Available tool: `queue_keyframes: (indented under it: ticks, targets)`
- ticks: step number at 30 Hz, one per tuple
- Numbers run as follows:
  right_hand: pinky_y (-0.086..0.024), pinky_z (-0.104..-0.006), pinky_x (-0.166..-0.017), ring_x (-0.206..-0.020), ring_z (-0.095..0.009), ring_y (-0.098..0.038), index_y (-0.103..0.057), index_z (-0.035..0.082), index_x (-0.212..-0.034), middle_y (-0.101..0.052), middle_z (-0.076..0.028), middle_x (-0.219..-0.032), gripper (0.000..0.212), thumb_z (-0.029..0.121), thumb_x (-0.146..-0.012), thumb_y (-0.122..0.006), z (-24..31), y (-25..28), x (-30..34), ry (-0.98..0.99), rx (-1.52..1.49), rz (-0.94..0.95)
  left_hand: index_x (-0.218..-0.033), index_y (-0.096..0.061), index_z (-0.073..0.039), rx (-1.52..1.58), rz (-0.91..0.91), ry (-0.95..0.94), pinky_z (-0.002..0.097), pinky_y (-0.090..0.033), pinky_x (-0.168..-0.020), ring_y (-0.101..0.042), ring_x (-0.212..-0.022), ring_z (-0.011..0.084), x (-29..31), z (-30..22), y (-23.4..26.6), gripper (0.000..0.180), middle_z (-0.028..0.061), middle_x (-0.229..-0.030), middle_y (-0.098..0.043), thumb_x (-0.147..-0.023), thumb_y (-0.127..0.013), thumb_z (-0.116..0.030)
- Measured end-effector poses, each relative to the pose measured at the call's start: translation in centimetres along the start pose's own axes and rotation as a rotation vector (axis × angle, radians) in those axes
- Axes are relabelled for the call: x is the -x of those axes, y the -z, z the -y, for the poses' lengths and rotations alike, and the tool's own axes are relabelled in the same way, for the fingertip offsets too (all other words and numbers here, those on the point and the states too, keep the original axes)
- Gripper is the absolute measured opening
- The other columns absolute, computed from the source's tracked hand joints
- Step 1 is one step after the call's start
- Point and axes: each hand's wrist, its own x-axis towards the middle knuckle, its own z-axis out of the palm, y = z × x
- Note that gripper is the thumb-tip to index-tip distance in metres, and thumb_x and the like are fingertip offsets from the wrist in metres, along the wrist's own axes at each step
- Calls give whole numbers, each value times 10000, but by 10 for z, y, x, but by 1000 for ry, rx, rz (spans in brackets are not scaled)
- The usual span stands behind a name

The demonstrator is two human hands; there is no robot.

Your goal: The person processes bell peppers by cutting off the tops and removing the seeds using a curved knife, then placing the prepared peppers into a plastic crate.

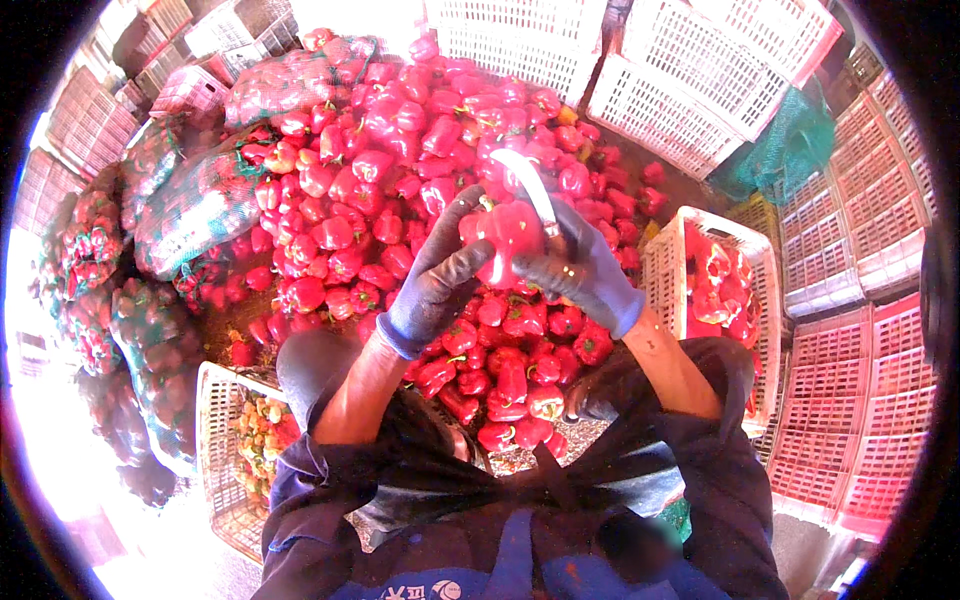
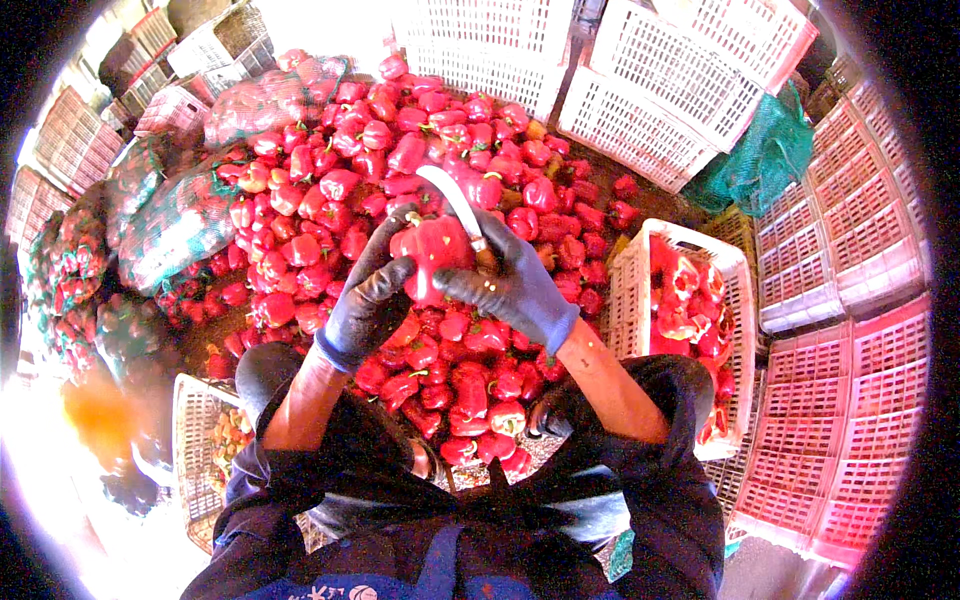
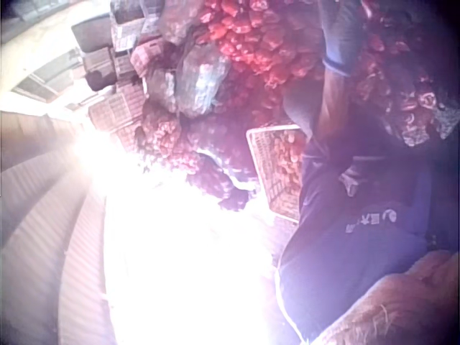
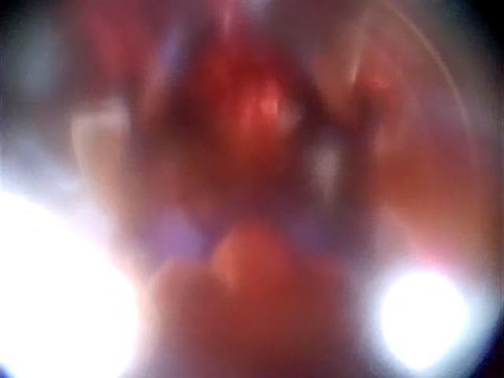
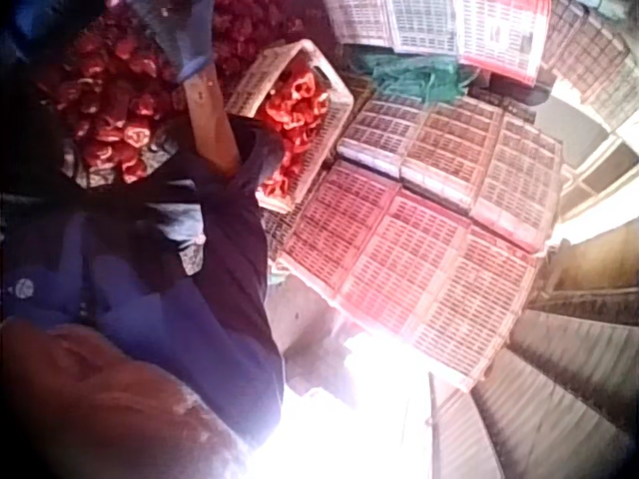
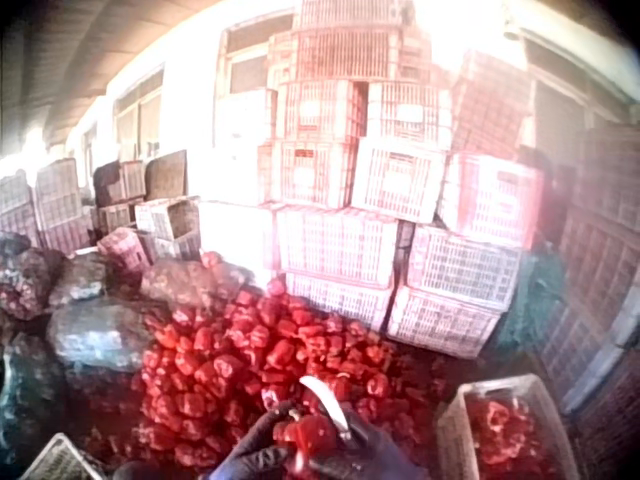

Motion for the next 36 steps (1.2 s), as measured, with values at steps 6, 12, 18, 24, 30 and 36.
queue_keyframes:
  ticks: [6,12,18,24,30,36]
  targets:
    - [-525,-341,-1015,-1183,-150,-621,-544,49,-1370,-665,-73,-1278,718,218,-777,-912,-15,-1,5,147,171,24,-1545,-329,-45,-355,63,97,359,-468,-1081,-497,-1321,200,0,-3,10,874,95,-1432,-494,-857,-849,-188]
    - [-542,-337,-988,-1129,-147,-646,-624,36,-1284,-684,-85,-1263,586,181,-787,-899,-8,2,8,-57,84,13,-1522,-395,-19,-425,139,196,343,-477,-1053,-520,-1294,184,6,-20,9,775,80,-1444,-512,-861,-793,-96]
    - [-547,-323,-985,-1112,-150,-655,-642,1,-1289,-688,-80,-1263,556,93,-789,-867,9,5,10,-218,-25,55,-1539,-392,0,-198,114,300,323,-499,-1019,-545,-1294,182,15,-26,6,798,93,-1448,-540,-805,-705,2]
    - [-576,-282,-795,-929,-136,-694,-631,-2,-1313,-722,-69,-1120,497,63,-848,-791,-2,9,9,-214,-390,109,-1536,-401,-7,108,141,362,331,-515,-1018,-580,-1272,217,25,-24,26,752,125,-1437,-557,-831,-663,-2]
    - [-434,-184,-455,-639,-26,-611,-569,61,-1413,-723,4,-996,494,171,-957,-722,-9,9,8,-331,-464,94,-1526,-424,-20,-606,10,20,348,-490,-1048,-598,-1235,203,16,-19,14,775,133,-1367,-606,-860,-814,-88]
    - [-414,-183,-441,-608,-16,-578,-607,89,-1341,-690,38,-929,428,284,-978,-721,-23,4,10,-462,-303,74,-1480,-492,-22,-1009,145,-204,384,-498,-1044,-611,-1279,240,10,-10,18,777,152,-1371,-635,-787,-837,-86]
